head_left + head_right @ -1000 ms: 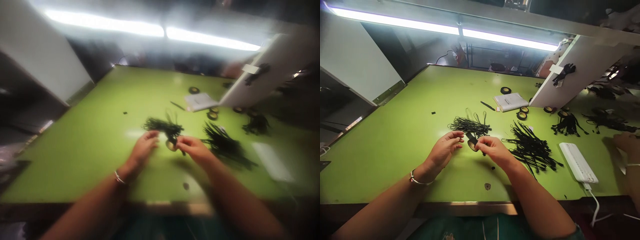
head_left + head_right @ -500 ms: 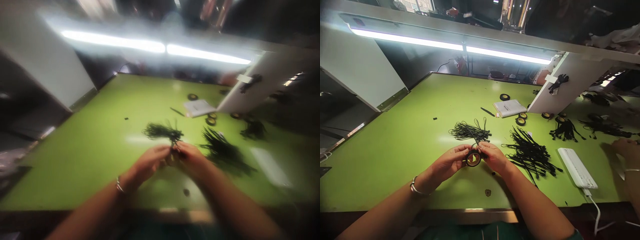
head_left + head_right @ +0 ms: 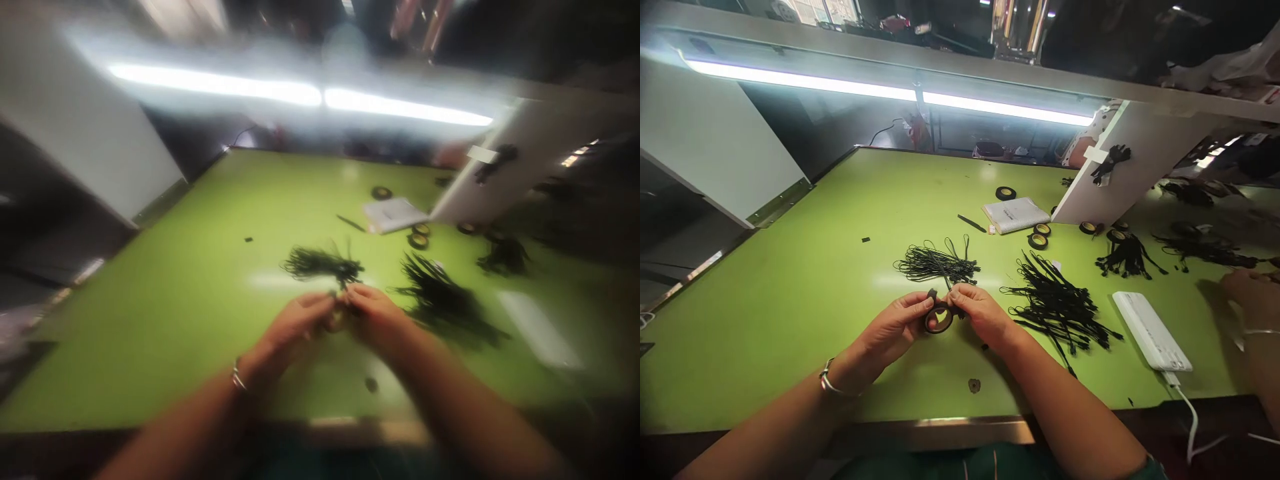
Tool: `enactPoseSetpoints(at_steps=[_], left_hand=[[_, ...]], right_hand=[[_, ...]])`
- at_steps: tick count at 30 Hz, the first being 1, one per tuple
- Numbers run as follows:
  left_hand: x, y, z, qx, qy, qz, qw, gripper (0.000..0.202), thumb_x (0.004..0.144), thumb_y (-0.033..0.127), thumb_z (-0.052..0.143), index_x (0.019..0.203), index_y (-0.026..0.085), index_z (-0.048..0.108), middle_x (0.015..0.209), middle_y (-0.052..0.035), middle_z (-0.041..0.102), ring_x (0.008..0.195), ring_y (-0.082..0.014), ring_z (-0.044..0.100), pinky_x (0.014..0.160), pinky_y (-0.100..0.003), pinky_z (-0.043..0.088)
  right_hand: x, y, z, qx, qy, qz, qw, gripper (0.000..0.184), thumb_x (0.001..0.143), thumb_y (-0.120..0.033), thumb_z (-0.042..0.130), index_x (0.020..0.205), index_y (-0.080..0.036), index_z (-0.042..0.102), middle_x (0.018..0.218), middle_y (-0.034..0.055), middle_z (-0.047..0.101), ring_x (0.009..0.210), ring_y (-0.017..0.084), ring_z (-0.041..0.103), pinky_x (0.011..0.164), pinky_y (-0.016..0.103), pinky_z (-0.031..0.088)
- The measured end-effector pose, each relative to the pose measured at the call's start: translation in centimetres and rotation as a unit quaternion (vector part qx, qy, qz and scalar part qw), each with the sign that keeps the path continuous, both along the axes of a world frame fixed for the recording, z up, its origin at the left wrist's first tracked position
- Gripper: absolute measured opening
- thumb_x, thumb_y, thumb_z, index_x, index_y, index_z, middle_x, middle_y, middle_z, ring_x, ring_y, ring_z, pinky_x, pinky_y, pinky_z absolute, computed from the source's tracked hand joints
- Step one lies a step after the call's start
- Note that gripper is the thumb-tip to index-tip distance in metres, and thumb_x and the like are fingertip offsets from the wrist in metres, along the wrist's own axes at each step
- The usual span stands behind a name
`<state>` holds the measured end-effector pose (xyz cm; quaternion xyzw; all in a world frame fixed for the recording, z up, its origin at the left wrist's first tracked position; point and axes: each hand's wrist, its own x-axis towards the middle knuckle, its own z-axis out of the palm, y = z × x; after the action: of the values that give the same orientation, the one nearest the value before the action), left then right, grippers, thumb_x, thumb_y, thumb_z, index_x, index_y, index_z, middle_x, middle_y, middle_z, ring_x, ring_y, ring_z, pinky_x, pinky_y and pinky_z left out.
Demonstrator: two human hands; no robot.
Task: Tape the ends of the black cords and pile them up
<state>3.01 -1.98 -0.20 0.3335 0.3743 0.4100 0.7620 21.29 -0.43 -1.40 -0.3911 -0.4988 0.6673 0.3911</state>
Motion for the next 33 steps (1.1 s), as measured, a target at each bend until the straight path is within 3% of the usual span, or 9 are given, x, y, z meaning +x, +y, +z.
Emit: enactPoseSetpoints(at_steps=[4,6,8,12,15,26,33], left_hand=[[0.1,0.0,-0.1,0.07,0.052,0.097,0.991,0.023,0.067,0.031,0.081,0.076,0.012,0.073,0.061,-0.0008,0.058,0.052,-0.0083,0.048,0.053,-0.023,0.037],[0.2,-0.1,-0.1,0.102,0.075,0.164,0.978,0.02,0.065,0.028,0.082,0.074,0.013,0.073,0.073,-0.0026,0.063,0.052,-0.0072,0.048,0.05,-0.023,0.035],[0.2,-0.2,-0.1,0.116,0.091,0.194,0.97,0.02,0.063,0.026,0.083,0.074,0.013,0.072,0.081,-0.004,0.064,0.053,-0.0062,0.048,0.048,-0.022,0.033],[0.4,-0.3,-0.4,0.067,0.068,0.113,0.989,0.022,0.068,0.029,0.08,0.075,0.01,0.071,0.051,0.0034,0.048,0.045,-0.0049,0.037,0.045,-0.021,0.026],[0.5,-0.3,-0.6,0.029,0.037,0.077,0.996,0.023,0.068,0.03,0.079,0.072,0.011,0.067,0.045,0.005,0.043,0.043,-0.0054,0.036,0.044,-0.021,0.024],[0.5,-0.4,-0.7,0.005,0.035,0.096,0.995,0.017,0.067,0.024,0.078,0.072,0.012,0.067,0.051,0.0029,0.048,0.046,-0.006,0.04,0.047,-0.021,0.03],[0.7,-0.5,-0.6,0.001,0.021,0.095,0.995,0.017,0.066,0.023,0.078,0.069,0.012,0.065,0.052,0.0027,0.047,0.045,-0.0054,0.039,0.046,-0.02,0.028]], right_hand=[[0.8,0.3,1.2,0.065,-0.077,-0.083,0.992,0.035,0.084,-0.053,0.062,0.078,-0.018,0.064,0.074,0.0015,0.064,0.064,0.012,0.057,0.062,0.026,0.048],[0.8,0.1,1.8,0.108,-0.113,-0.122,0.98,0.034,0.082,-0.054,0.063,0.08,-0.019,0.065,0.063,-0.0009,0.06,0.054,0.011,0.053,0.053,0.026,0.045],[0.4,-0.3,2.2,0.161,-0.145,-0.146,0.965,0.031,0.082,-0.05,0.064,0.081,-0.019,0.067,0.058,-0.0024,0.057,0.05,0.011,0.049,0.049,0.025,0.042],[-1.0,-1.6,2.0,0.281,-0.209,-0.151,0.925,0.019,0.086,-0.035,0.061,0.077,-0.019,0.066,0.066,-0.0002,0.062,0.06,0.012,0.053,0.058,0.026,0.045],[-1.8,-2.2,1.5,0.352,-0.245,-0.168,0.887,0.015,0.09,-0.027,0.055,0.08,-0.02,0.062,0.072,0.0003,0.062,0.066,0.012,0.055,0.063,0.025,0.045],[-1.8,-2.4,0.2,0.467,-0.288,-0.177,0.817,0.008,0.089,-0.014,0.057,0.085,-0.022,0.058,0.075,-0.0004,0.059,0.068,0.012,0.053,0.063,0.025,0.045],[-1.6,-1.9,0.0,0.498,-0.294,-0.165,0.799,0.01,0.089,-0.012,0.055,0.089,-0.022,0.057,0.078,0.0012,0.058,0.073,0.015,0.055,0.066,0.027,0.048]])
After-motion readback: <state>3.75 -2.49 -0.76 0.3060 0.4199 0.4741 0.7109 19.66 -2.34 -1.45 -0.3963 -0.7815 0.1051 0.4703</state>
